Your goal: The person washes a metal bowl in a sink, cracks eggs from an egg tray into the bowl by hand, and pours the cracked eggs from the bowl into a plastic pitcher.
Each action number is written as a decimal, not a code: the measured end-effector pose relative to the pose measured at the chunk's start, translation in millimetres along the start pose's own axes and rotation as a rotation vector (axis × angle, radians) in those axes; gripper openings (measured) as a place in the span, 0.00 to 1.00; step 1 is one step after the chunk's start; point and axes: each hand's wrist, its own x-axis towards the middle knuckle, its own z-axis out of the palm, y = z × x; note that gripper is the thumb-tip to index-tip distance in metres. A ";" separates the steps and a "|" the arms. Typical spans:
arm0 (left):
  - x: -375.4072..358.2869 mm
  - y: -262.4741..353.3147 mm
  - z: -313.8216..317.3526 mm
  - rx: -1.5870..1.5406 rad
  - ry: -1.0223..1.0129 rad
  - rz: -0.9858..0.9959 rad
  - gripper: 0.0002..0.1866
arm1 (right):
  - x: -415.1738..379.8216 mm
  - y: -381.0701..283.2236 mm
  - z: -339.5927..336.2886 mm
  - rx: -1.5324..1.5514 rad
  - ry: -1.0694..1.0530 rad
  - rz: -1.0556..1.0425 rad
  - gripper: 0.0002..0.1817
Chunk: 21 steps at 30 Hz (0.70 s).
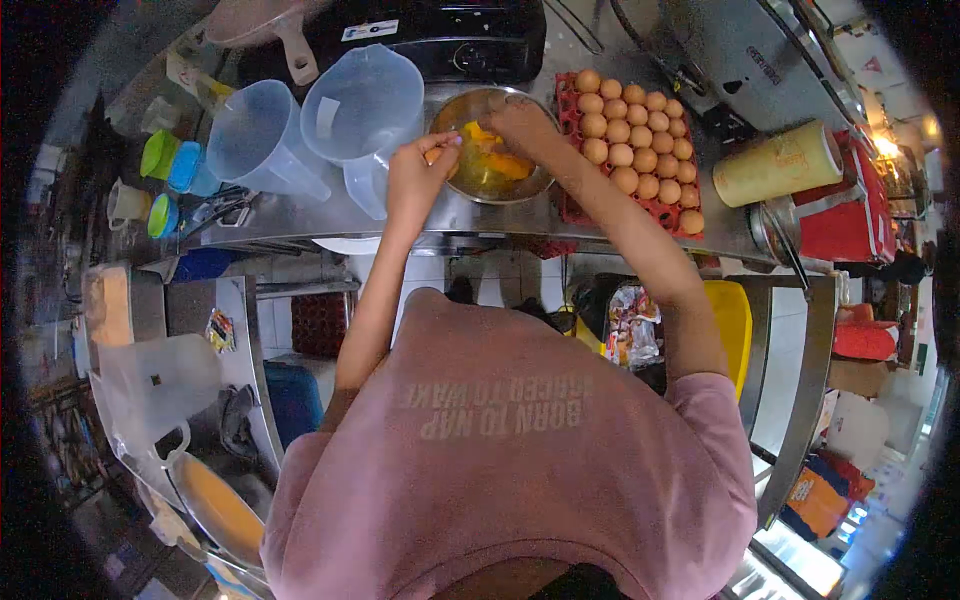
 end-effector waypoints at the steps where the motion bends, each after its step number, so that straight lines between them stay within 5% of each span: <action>1: 0.3 -1.7 -0.2 -0.010 -0.020 -0.015 0.14 | 1.4 -1.8 1.0 -0.036 0.027 -0.017 0.10; 6: 1.7 -10.0 2.6 -0.030 -0.027 0.065 0.15 | 2.1 -2.6 34.8 -0.127 0.139 -0.082 0.10; 12: 1.3 -1.3 -0.3 0.025 -0.034 0.048 0.15 | 3.4 -2.9 44.3 -0.014 -0.076 -0.018 0.09; 18: 0.8 7.0 -2.4 0.112 0.005 0.072 0.15 | 3.0 -7.8 44.8 -0.168 0.126 -0.064 0.05; 21: -0.9 10.9 -3.5 0.092 -0.003 0.058 0.15 | 0.5 -7.3 28.1 -0.108 -0.091 -0.022 0.05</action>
